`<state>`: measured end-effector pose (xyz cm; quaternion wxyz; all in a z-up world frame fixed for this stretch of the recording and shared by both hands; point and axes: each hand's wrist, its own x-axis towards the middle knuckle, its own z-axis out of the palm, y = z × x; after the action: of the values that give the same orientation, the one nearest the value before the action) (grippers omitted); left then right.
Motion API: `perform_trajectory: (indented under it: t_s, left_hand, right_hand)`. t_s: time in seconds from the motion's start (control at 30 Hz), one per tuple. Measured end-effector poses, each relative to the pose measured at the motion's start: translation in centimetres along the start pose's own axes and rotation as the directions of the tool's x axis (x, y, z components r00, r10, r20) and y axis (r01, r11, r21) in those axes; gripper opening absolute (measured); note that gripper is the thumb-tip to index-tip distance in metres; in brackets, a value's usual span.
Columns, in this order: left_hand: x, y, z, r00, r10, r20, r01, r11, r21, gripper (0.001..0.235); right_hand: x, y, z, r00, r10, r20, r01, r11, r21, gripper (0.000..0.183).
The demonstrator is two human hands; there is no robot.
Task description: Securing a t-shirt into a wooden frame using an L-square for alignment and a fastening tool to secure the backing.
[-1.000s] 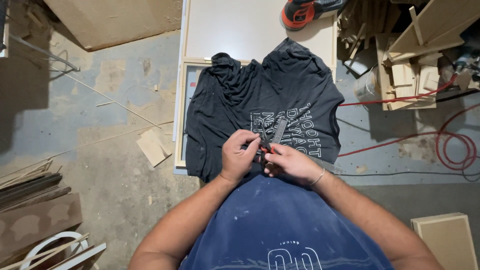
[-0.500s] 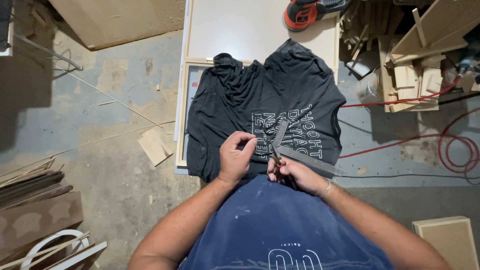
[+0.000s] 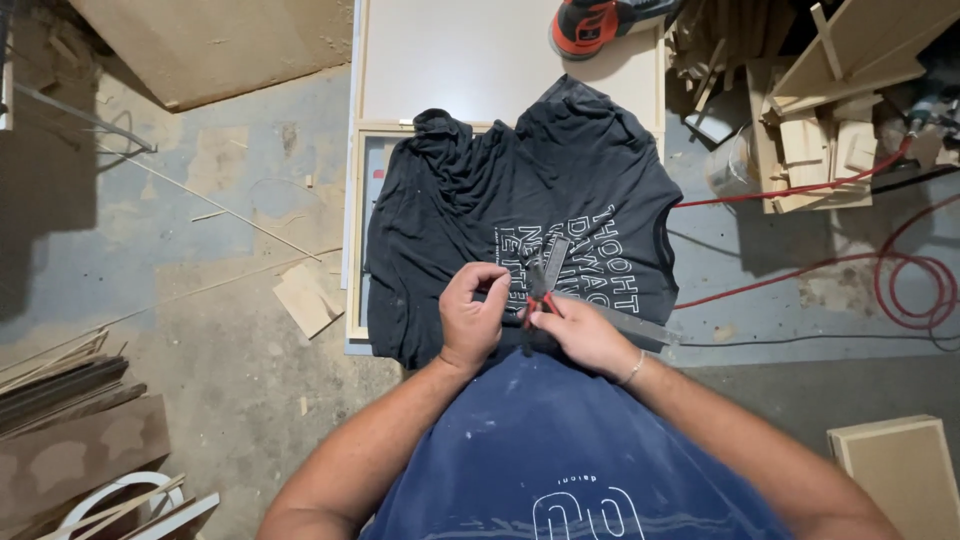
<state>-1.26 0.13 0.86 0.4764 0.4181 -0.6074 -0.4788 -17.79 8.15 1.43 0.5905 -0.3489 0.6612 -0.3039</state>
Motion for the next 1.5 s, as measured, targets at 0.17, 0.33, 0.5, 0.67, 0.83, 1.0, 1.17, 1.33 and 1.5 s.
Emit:
perform_trajectory:
  t_s: [0.17, 0.33, 0.5, 0.67, 0.83, 1.0, 1.17, 1.33, 1.5]
  left_hand:
    - [-0.2, -0.5, 0.6, 0.999, 0.045, -0.010, -0.045, 0.999, -0.017, 0.008]
    - [-0.2, 0.0, 0.6, 0.997, 0.077, -0.005, -0.077, 0.997, -0.031, 0.005]
    - [0.0, 0.5, 0.6, 0.994, 0.110, -0.011, -0.110, 0.994, -0.023, 0.003]
    - [-0.1, 0.3, 0.5, 0.992, 0.126, -0.003, -0.126, 0.992, -0.026, 0.004]
    - [-0.4, 0.1, 0.4, 0.997, 0.077, 0.026, -0.076, 0.995, -0.066, 0.015]
    - [-0.5, -0.1, 0.6, 0.998, 0.057, 0.019, -0.056, 0.996, -0.071, 0.012]
    - [-0.5, -0.1, 0.5, 0.999, 0.044, 0.012, -0.044, 0.999, -0.029, 0.009]
    - [-0.6, -0.7, 0.4, 1.000, 0.025, 0.016, -0.025, 1.000, -0.005, 0.007]
    - [-0.9, -3.7, 1.0, 0.984, -0.178, 0.032, 0.176, 0.983, 0.048, 0.006]
  right_hand:
    - [0.2, -0.1, 1.0, 0.997, 0.044, 0.061, -0.047, 0.998, 0.044, 0.016]
    - [1.2, 0.7, 1.6, 0.991, -0.094, 0.092, 0.080, 0.986, 0.144, 0.044]
    - [-0.1, -2.2, 1.9, 0.973, -0.231, 0.001, 0.230, 0.973, 0.025, 0.056]
    - [-1.1, -3.9, 2.1, 0.963, -0.266, -0.051, 0.260, 0.960, -0.104, 0.055]
    - [-2.0, -5.3, 2.3, 0.938, -0.334, -0.091, 0.310, 0.928, -0.208, 0.051]
    - [-1.8, -4.3, 2.3, 0.937, -0.335, -0.096, 0.311, 0.928, -0.208, 0.048]
    - [-1.6, -3.5, 2.1, 0.938, -0.333, -0.093, 0.307, 0.926, -0.220, 0.048]
    - [-1.9, -4.4, 2.3, 0.949, -0.302, -0.085, 0.277, 0.935, -0.223, 0.045]
    - [1.4, -0.3, 2.2, 0.984, -0.096, -0.153, 0.056, 0.968, -0.244, 0.036]
